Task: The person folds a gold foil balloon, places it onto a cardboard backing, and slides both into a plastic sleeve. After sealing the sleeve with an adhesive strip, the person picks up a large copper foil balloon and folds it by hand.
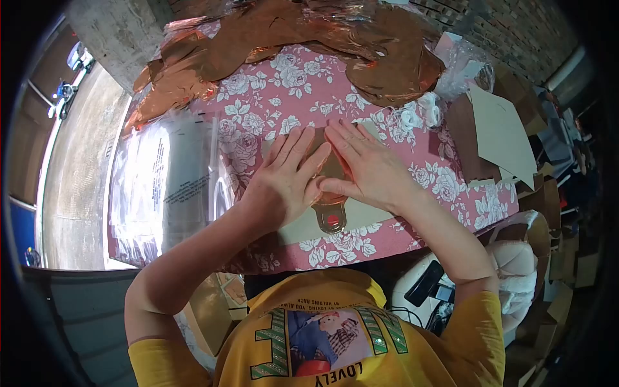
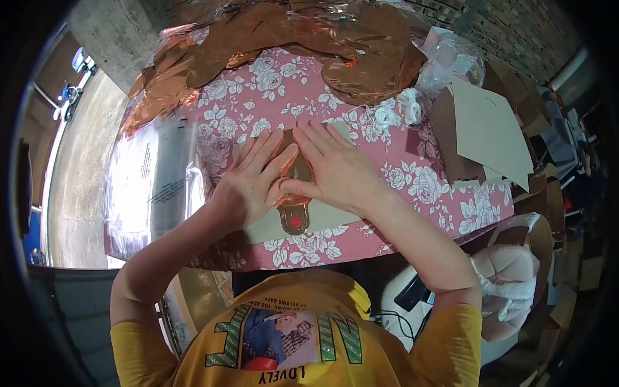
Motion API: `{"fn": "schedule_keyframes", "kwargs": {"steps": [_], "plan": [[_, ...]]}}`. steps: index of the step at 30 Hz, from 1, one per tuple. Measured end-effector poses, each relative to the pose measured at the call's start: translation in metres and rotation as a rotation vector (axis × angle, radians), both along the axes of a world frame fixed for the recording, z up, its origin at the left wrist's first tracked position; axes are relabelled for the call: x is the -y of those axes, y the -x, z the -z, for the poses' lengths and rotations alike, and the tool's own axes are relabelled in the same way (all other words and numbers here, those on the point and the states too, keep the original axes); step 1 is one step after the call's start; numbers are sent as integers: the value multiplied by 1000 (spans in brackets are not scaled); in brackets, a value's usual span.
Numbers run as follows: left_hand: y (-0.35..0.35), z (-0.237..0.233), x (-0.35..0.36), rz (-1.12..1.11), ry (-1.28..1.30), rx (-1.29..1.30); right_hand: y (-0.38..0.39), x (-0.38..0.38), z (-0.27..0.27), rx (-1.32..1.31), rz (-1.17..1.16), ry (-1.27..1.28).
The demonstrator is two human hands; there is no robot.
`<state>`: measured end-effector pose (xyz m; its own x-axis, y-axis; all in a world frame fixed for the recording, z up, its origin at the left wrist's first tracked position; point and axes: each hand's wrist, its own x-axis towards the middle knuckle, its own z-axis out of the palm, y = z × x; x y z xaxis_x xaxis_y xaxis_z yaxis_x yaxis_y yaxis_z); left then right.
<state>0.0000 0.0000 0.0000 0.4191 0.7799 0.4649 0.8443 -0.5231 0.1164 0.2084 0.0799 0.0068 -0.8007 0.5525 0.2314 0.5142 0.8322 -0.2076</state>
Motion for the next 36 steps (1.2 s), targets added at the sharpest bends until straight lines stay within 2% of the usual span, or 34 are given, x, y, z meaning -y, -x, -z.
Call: {"fn": "schedule_keyframes", "kwargs": {"steps": [3,5,7,9,12,14,17,20,23,25,27,31,33,34,35,36], "plan": [[4,-4,-11,18,-70,-18,-2,-7,-7,-71,57,-42],[0,-1,-5,11,-66,14,-18,3,-17,-84,145,95],[0,-2,-3,6,-18,13,-47,9,-16,-156,69,78],[0,-2,-3,3,24,17,-71,38,-38,-173,233,254],[1,0,-4,3,69,0,-94,68,-20,7,105,65],[0,2,-7,0,26,-14,-99,77,-17,11,99,66],[1,-7,-8,6,156,30,-104,88,-13,-2,74,36],[1,-5,-5,14,144,28,-111,98,-6,-47,49,-41],[6,-2,-13,18,58,-8,-137,110,7,-54,-34,-295],[4,0,-10,44,51,18,-154,126,-6,-19,-29,-340],[4,-2,-8,36,37,35,-177,144,-10,7,45,-332],[4,-3,-9,48,46,-31,-204,173,-8,-79,277,-536],[4,2,-7,40,-10,-80,-195,174,-13,-4,374,-575],[2,-1,-5,50,80,-23,-186,174,-13,31,451,-548],[1,-4,-7,57,148,30,-176,168,-15,32,445,-538],[-1,-2,-7,45,101,31,-168,163,-19,86,426,-531]]}}
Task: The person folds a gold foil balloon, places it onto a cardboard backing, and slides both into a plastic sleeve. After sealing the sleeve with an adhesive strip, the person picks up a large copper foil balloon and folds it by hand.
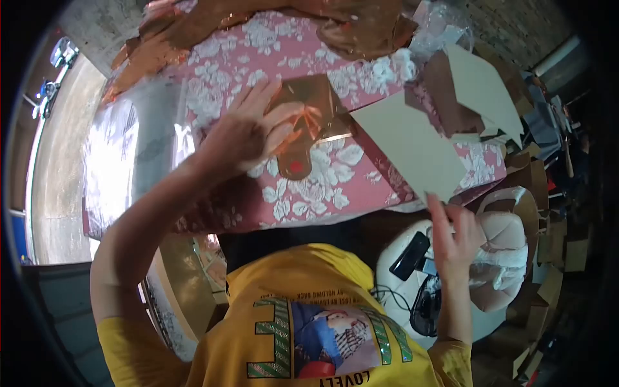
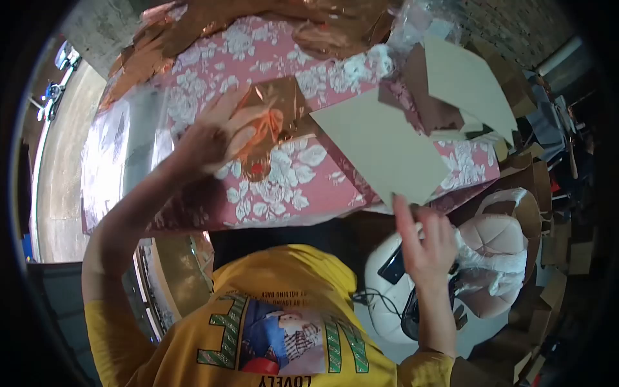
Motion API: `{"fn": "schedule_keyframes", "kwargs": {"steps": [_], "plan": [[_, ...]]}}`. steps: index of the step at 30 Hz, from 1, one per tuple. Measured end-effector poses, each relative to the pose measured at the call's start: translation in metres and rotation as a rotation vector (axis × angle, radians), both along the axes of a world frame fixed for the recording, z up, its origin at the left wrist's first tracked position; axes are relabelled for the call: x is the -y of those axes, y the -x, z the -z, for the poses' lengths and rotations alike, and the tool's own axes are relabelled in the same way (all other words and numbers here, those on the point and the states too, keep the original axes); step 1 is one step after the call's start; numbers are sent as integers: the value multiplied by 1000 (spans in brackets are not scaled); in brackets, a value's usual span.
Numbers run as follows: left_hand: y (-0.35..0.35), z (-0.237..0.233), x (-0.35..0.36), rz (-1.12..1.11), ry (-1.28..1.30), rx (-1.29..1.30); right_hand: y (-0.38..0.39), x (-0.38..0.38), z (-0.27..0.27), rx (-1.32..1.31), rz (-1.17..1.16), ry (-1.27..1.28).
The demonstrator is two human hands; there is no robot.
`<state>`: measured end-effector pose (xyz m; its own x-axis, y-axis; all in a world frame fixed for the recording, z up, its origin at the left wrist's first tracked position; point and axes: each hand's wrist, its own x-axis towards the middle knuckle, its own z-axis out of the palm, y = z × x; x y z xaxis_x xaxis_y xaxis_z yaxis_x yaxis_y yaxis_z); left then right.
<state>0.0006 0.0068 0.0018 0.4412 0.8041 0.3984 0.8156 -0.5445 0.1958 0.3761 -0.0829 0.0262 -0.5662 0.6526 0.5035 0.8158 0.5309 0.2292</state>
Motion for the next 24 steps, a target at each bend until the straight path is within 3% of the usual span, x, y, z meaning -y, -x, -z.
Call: {"fn": "schedule_keyframes", "kwargs": {"steps": [5,11,16,20,24], "plan": [[8,1,-1,28,-23,-41,37,-19,4,9,-17,105],[9,-12,11,11,173,34,53,-27,3,-12,-53,197],[10,-16,13,21,161,-22,78,-29,-24,-57,-19,331],[9,-13,10,42,93,-5,108,-67,-21,-261,-322,392],[4,-12,13,12,42,-9,114,-99,-7,-362,-136,620]]}}
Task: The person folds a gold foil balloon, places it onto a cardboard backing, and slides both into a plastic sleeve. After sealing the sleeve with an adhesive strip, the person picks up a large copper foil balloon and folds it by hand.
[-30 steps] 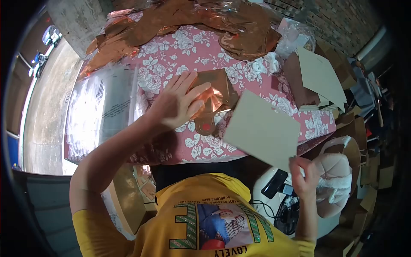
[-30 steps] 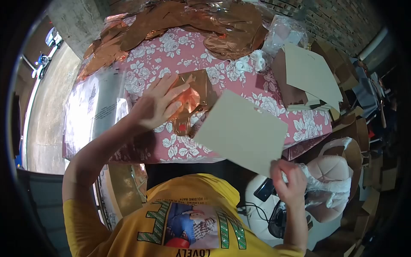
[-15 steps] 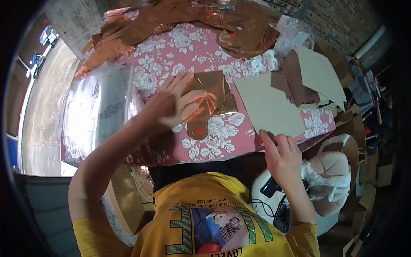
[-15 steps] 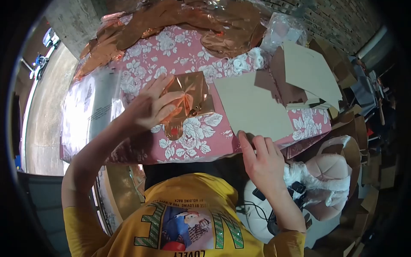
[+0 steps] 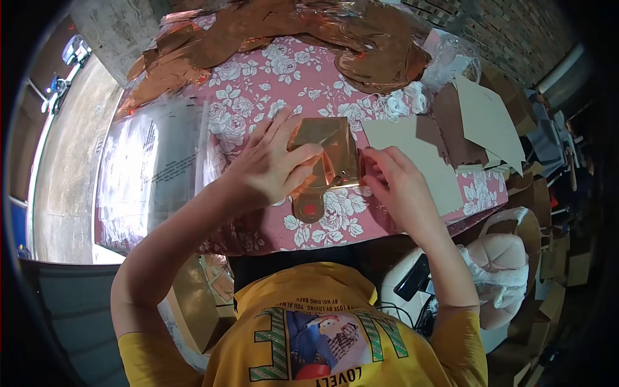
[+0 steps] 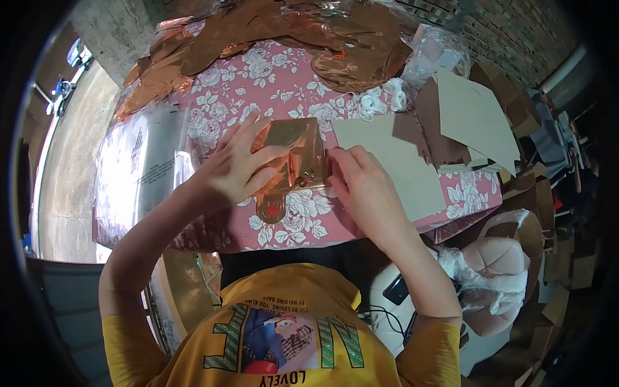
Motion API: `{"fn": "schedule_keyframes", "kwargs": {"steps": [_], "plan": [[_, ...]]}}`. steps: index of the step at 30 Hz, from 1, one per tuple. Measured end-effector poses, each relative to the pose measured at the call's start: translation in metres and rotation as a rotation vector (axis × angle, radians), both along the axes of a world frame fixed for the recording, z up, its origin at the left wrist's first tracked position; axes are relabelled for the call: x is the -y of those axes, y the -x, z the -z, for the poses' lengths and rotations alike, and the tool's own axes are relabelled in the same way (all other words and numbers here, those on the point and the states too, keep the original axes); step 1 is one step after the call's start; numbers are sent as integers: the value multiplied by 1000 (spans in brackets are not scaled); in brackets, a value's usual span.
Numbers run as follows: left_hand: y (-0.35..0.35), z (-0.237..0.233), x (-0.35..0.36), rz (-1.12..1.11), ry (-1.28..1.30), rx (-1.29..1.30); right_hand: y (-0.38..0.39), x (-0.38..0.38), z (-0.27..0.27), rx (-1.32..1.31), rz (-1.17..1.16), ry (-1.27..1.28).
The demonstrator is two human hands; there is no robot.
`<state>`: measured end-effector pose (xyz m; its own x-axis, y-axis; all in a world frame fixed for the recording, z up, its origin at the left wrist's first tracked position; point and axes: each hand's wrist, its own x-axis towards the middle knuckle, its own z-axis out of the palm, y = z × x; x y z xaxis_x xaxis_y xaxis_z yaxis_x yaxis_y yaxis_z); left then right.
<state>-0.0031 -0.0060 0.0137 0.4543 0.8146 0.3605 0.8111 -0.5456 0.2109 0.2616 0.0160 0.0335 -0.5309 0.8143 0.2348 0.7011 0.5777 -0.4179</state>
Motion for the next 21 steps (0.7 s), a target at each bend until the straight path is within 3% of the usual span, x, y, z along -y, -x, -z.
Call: {"fn": "schedule_keyframes", "kwargs": {"steps": [2,8,14,21], "plan": [[-1,0,1,-38,-25,-65,1,-6,1,-179,12,218],[-18,8,4,-72,145,8,4,-5,8,-244,11,192],[-41,13,10,-223,87,-73,3,-7,8,-249,-6,201],[-46,12,20,-243,-102,123,2,-12,8,-297,-49,230]]}}
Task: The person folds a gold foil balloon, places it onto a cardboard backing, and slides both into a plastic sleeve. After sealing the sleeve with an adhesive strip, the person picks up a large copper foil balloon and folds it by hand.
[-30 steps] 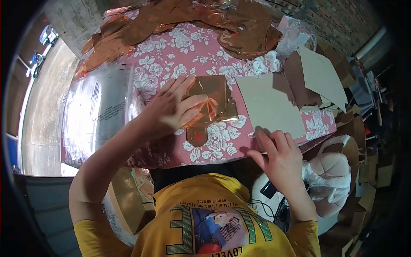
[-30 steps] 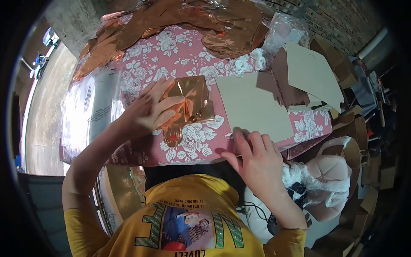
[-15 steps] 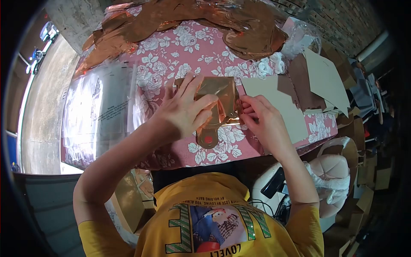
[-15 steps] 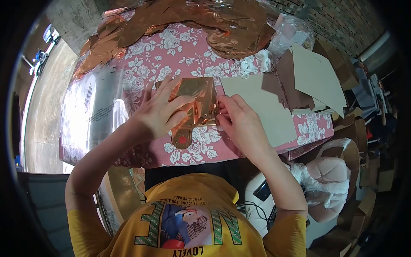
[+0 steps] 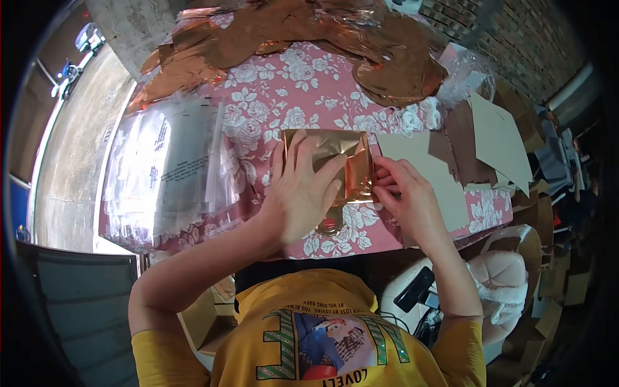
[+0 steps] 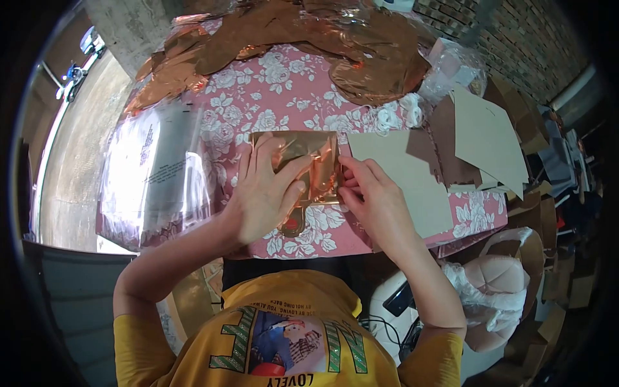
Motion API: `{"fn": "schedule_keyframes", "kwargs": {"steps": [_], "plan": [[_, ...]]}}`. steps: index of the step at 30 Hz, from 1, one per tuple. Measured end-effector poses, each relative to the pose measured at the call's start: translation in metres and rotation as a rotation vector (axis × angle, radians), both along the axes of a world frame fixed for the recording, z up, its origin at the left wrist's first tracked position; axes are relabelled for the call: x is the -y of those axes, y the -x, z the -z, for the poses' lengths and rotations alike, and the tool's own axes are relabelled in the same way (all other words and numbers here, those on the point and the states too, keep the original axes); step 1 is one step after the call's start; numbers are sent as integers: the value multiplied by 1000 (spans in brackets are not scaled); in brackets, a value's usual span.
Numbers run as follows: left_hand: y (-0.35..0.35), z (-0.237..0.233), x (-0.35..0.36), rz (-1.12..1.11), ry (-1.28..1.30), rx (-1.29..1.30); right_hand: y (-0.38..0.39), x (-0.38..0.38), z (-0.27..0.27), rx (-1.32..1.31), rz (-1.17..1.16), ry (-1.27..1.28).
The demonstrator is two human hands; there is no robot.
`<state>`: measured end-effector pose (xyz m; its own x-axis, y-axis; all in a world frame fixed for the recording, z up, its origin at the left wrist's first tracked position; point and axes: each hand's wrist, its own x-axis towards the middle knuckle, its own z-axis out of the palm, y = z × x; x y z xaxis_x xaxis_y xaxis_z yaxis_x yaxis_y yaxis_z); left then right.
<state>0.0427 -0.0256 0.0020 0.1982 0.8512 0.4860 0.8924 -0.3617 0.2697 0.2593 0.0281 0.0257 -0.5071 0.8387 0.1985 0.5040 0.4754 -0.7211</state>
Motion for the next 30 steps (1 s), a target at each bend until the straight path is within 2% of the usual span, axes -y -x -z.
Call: {"fn": "schedule_keyframes", "kwargs": {"steps": [6,8,9,11,14,19,22,25,30], "plan": [[0,5,2,-17,25,93,1,-12,-15,122,-26,94],[1,5,1,-32,65,94,2,-21,-16,218,-72,-59],[2,6,0,-34,72,91,3,-25,-17,220,-69,-58],[3,5,1,-37,72,91,6,-37,-20,280,-175,-419],[3,8,1,-34,86,105,10,-54,-9,210,-279,-494],[5,4,1,-17,20,51,19,-61,4,227,-290,-556],[7,4,0,26,43,136,24,-64,9,185,-266,-546],[11,-7,-3,43,252,468,27,-69,10,72,-220,-477],[20,-2,-12,42,222,693,31,-72,12,29,-155,-378]]}}
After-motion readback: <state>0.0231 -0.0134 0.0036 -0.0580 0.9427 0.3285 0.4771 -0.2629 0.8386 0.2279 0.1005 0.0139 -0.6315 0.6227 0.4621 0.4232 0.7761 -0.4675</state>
